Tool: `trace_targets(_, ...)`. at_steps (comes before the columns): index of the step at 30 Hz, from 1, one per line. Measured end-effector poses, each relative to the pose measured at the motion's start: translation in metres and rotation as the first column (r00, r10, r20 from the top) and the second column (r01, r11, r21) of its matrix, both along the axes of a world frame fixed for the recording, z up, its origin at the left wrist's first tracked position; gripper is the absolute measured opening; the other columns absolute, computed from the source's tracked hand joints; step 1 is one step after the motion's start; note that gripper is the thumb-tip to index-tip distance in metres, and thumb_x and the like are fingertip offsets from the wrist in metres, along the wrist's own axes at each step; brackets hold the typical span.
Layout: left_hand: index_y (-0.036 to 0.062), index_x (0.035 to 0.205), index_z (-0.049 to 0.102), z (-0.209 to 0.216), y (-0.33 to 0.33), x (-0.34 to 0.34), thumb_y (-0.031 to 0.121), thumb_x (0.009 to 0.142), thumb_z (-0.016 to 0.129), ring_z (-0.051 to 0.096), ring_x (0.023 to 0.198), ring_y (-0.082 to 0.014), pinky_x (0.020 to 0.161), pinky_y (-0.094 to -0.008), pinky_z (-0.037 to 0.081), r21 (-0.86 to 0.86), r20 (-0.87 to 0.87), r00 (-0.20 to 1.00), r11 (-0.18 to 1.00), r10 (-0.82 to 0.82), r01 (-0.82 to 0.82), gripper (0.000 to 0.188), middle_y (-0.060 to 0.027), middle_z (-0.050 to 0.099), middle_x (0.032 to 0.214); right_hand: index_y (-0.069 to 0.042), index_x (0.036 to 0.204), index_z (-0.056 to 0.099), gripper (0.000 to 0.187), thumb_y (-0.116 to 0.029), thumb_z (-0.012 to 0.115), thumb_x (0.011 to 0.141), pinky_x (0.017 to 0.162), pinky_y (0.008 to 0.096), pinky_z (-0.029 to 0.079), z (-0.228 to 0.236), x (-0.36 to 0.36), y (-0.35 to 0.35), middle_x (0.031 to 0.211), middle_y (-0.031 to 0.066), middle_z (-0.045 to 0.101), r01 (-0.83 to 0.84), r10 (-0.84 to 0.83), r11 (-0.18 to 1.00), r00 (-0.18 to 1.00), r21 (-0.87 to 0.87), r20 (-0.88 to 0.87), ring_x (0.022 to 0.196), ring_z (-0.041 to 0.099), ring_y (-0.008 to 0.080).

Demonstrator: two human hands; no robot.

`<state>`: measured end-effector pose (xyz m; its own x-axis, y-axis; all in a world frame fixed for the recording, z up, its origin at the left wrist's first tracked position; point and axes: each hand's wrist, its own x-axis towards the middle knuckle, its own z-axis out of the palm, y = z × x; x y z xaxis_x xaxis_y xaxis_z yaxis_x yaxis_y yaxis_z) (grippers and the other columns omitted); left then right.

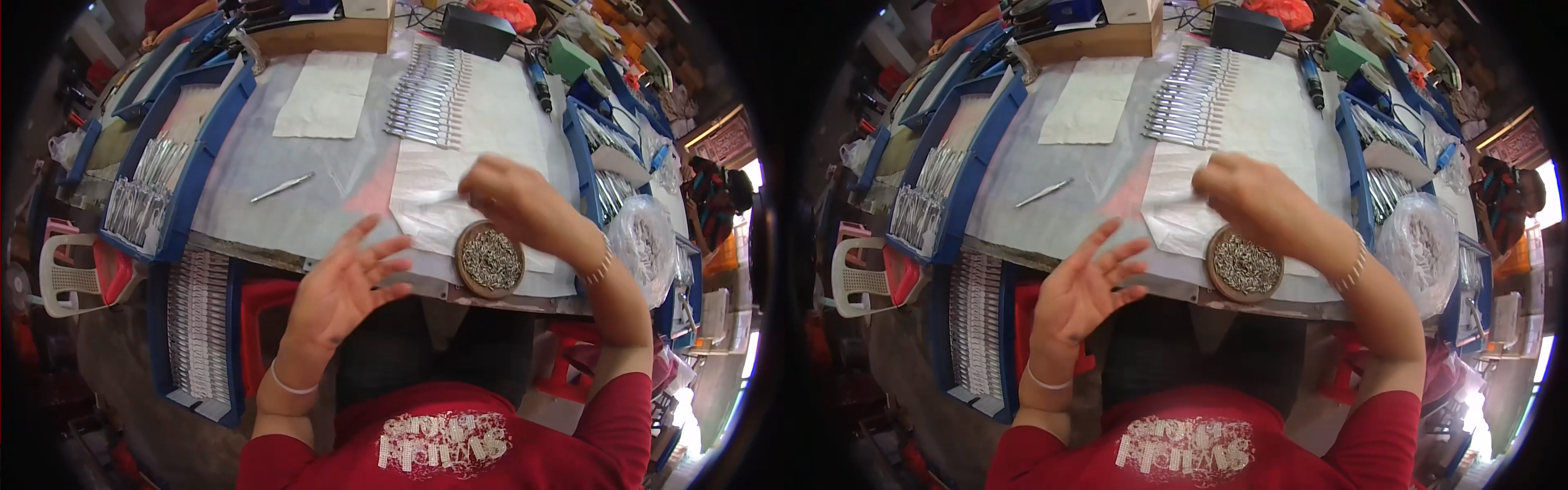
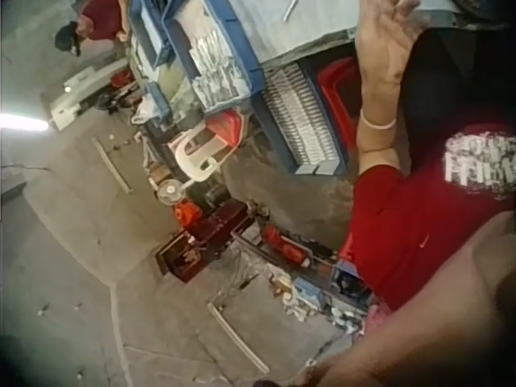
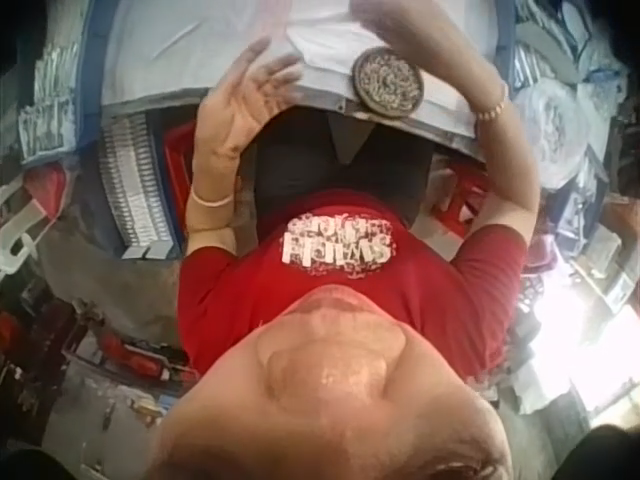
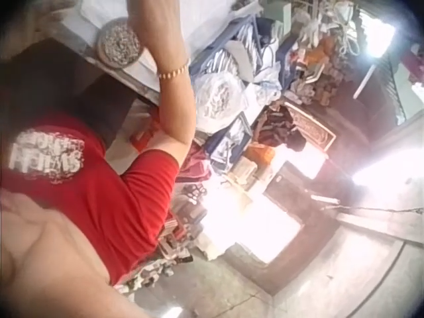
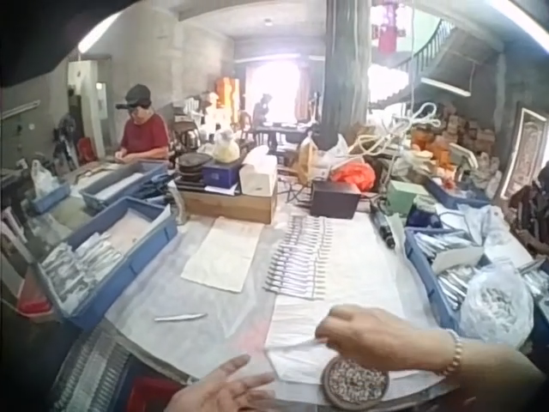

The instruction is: The recorder is assembling small hardware components, manually fitting springs and metal tips onto plastic barrels.

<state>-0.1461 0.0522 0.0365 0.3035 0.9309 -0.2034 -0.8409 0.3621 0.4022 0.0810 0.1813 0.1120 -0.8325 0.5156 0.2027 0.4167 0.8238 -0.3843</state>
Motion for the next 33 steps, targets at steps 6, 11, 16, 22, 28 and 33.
trace_targets(6, 0.0066, 0.132, 0.033, -0.004, -0.023, -0.012, 0.015, 0.092, 0.046, 0.057, 0.097, -0.0214, 0.084, -0.0363, 0.047, 0.025, -0.194, 0.979, 0.998, 0.058, -0.054, 0.043, -0.0169, 0.052, 0.12, 0.002, 0.083, 0.055, 0.011, -0.001, 0.058, 0.073, 0.067, 0.0369, 0.045, -0.08, -0.021, 0.084, 0.077, 0.0154, 0.056, 0.197, -0.197, 0.98, 0.971, -0.013, -0.136, 0.073, 0.056, 0.0312)
trace_targets(11, 0.0022, 0.124, 0.044, -0.018, -0.039, -0.025, 0.008, 0.091, 0.047, 0.06, 0.09, -0.0161, 0.079, -0.0291, 0.049, 0.025, -0.256, 0.966, 1.0, 0.024, -0.018, 0.033, -0.0124, 0.057, 0.109, 0.002, 0.082, 0.057, 0.011, -0.002, 0.058, 0.072, 0.071, 0.0382, 0.045, -0.104, -0.033, 0.093, 0.078, 0.0164, 0.056, 0.291, -0.29, 0.957, 0.956, 0.02, -0.047, 0.076, 0.055, 0.0321)
trace_targets(16, 0.0009, 0.117, 0.049, -0.021, -0.037, -0.04, 0.008, 0.091, 0.048, 0.06, 0.084, -0.0132, 0.075, -0.0262, 0.049, 0.048, -0.406, 0.905, 0.992, 0.127, -0.117, 0.027, -0.0104, 0.06, 0.102, 0.002, 0.081, 0.057, 0.008, -0.001, 0.056, 0.074, 0.075, 0.0399, 0.044, -0.105, -0.034, 0.092, 0.086, 0.0182, 0.055, 0.359, -0.358, 0.933, 0.931, 0.001, -0.07, 0.086, 0.055, 0.0344)
trace_targets(22, 0.0003, 0.11, 0.052, -0.008, -0.012, -0.054, 0.004, 0.09, 0.048, 0.057, 0.081, -0.0105, 0.072, -0.022, 0.046, 0.278, -0.691, 0.616, 0.925, 0.379, -0.258, 0.021, -0.0076, 0.06, 0.099, 0.002, 0.089, 0.055, 0.016, -0.002, 0.06, 0.074, 0.075, 0.038, 0.045, -0.098, -0.025, 0.076, 0.086, 0.0172, 0.054, 0.378, -0.368, 0.926, 0.908, 0.015, -0.198, 0.085, 0.055, 0.0338)
trace_targets(28, 0.0004, 0.11, 0.053, 0.0, 0.037, -0.089, 0.003, 0.083, 0.054, 0.058, 0.086, -0.0209, 0.076, -0.0306, 0.046, 0.497, -0.836, -0.214, 0.862, 0.506, 0.099, 0.027, -0.0116, 0.06, 0.1, -0.001, 0.092, 0.057, 0.019, -0.006, 0.063, 0.075, 0.066, 0.0341, 0.047, -0.02, 0.01, -0.055, 0.082, 0.0121, 0.058, -0.012, -0.086, 0.89, 0.977, -0.456, -0.193, 0.071, 0.058, 0.0246)
trace_targets(33, 0.0013, 0.099, 0.056, -0.031, 0.086, -0.098, 0.003, 0.078, 0.053, 0.059, 0.088, -0.0286, 0.075, -0.0384, 0.046, 0.439, -0.335, -0.678, 0.745, 0.654, 0.502, 0.021, -0.0145, 0.061, 0.094, -0.002, 0.098, 0.06, 0.019, -0.015, 0.061, 0.086, 0.073, 0.0266, 0.048, -0.084, 0.059, -0.148, 0.09, 0.0063, 0.064, -0.092, 0.044, 0.311, 0.996, -0.946, -0.082, 0.081, 0.06, 0.0126)
